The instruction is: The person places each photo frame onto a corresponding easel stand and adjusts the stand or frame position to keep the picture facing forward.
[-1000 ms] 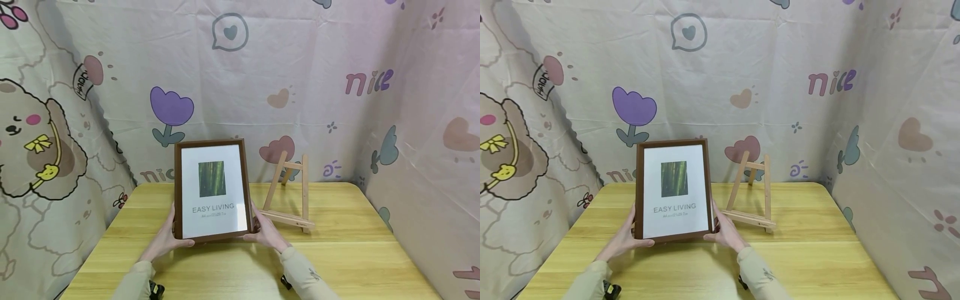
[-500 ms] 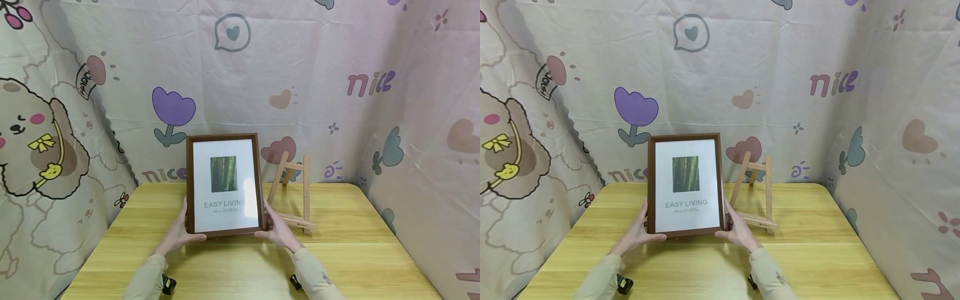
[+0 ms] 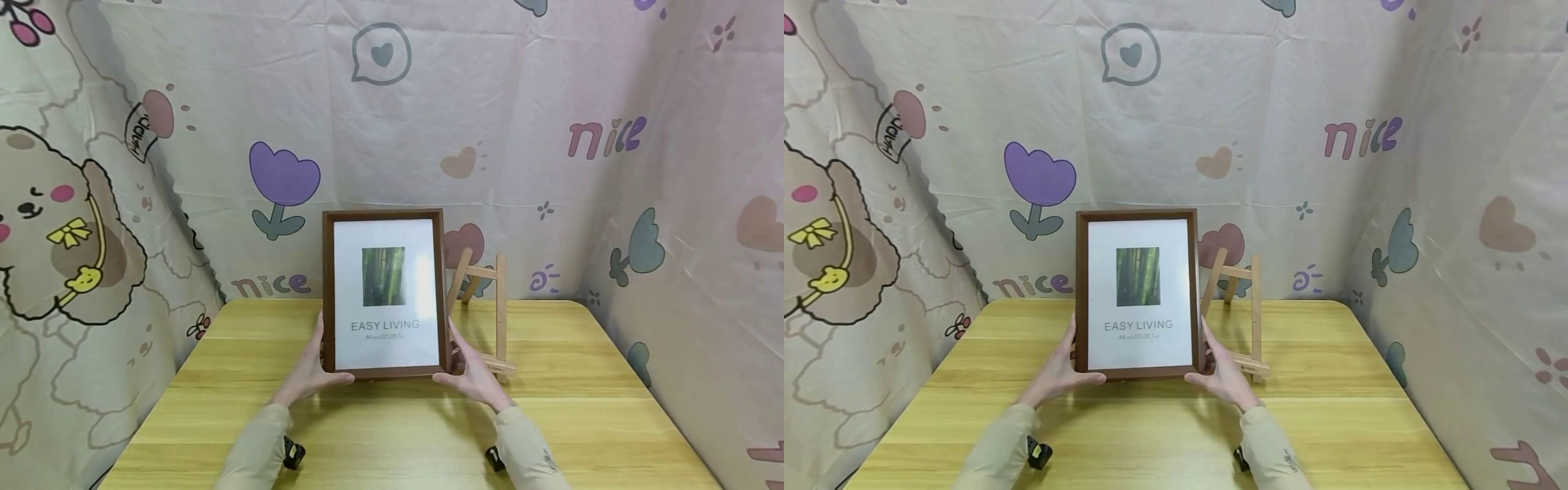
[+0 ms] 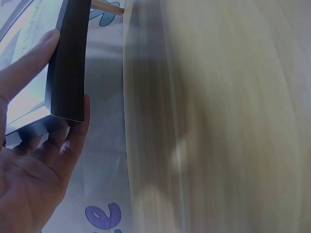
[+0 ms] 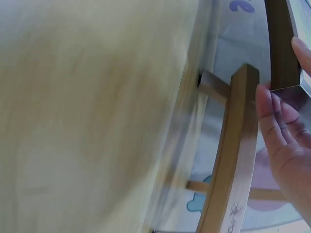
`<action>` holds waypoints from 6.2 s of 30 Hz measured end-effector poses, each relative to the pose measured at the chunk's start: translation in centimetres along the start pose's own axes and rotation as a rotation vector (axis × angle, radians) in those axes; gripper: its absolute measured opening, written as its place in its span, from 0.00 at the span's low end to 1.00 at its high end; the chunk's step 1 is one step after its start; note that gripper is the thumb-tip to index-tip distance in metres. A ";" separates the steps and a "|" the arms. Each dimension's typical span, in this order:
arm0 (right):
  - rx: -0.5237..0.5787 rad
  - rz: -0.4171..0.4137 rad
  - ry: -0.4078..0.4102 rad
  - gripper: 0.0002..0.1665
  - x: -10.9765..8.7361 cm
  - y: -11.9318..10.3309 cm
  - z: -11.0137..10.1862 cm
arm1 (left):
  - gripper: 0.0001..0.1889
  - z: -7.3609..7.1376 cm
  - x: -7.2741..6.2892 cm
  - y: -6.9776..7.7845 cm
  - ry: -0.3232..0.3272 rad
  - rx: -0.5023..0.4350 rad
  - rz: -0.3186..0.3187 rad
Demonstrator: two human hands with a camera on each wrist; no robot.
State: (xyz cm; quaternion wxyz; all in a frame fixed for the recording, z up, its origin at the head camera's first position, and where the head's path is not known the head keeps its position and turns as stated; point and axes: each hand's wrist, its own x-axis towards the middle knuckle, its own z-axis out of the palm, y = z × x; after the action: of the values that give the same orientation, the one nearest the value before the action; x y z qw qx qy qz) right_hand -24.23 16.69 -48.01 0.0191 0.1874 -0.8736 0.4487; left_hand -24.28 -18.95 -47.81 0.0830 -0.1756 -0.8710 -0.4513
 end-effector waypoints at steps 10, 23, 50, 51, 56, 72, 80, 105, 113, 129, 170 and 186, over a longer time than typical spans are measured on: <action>0.009 -0.038 0.073 0.71 -0.6 1.2 -1.4 | 0.79 1.4 1.4 1.1 -0.025 -0.055 -0.008; 0.103 -0.002 0.128 0.70 -1.5 2.6 -3.3 | 0.77 3.5 3.3 2.1 -0.060 -0.038 -0.014; 0.006 0.010 0.291 0.65 -3.8 4.6 -6.6 | 0.76 8.3 7.9 4.6 -0.111 -0.066 0.134; 0.013 0.015 0.291 0.65 -3.9 4.7 -6.7 | 0.76 8.4 8.1 4.6 -0.112 -0.068 0.138; 0.071 0.009 0.286 0.65 -4.2 5.1 -6.9 | 0.76 9.1 8.6 5.0 -0.117 -0.080 0.143; 0.173 0.051 0.307 0.65 -4.5 5.9 -7.4 | 0.74 11.1 9.0 5.9 -0.132 -0.060 0.113; 0.159 0.067 0.318 0.64 -4.6 6.1 -7.6 | 0.69 11.8 9.2 6.2 -0.132 -0.069 0.086; 0.019 0.231 0.296 0.51 -4.3 5.7 -7.5 | 0.54 13.4 9.2 5.6 -0.061 -0.170 -0.019; 0.035 0.284 0.296 0.50 -4.2 5.8 -7.5 | 0.54 14.0 9.3 5.1 -0.047 -0.214 0.009; 0.038 0.311 0.325 0.49 -3.9 5.8 -7.3 | 0.55 14.5 9.3 5.0 -0.032 -0.219 -0.011; -0.072 0.272 0.323 0.55 -3.3 6.1 -6.8 | 0.54 14.1 8.7 4.1 -0.095 -0.150 -0.059; -0.062 0.280 0.313 0.57 -2.6 5.7 -6.3 | 0.54 13.4 8.0 3.5 -0.064 -0.124 -0.068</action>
State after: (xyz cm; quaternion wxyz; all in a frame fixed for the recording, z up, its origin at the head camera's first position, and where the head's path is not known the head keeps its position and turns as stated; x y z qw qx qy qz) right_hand -24.64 25.46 -49.20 0.0977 -0.0086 -0.8909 0.4434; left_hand -30.18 -4.33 -50.46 0.0286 -0.1649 -0.8490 -0.5011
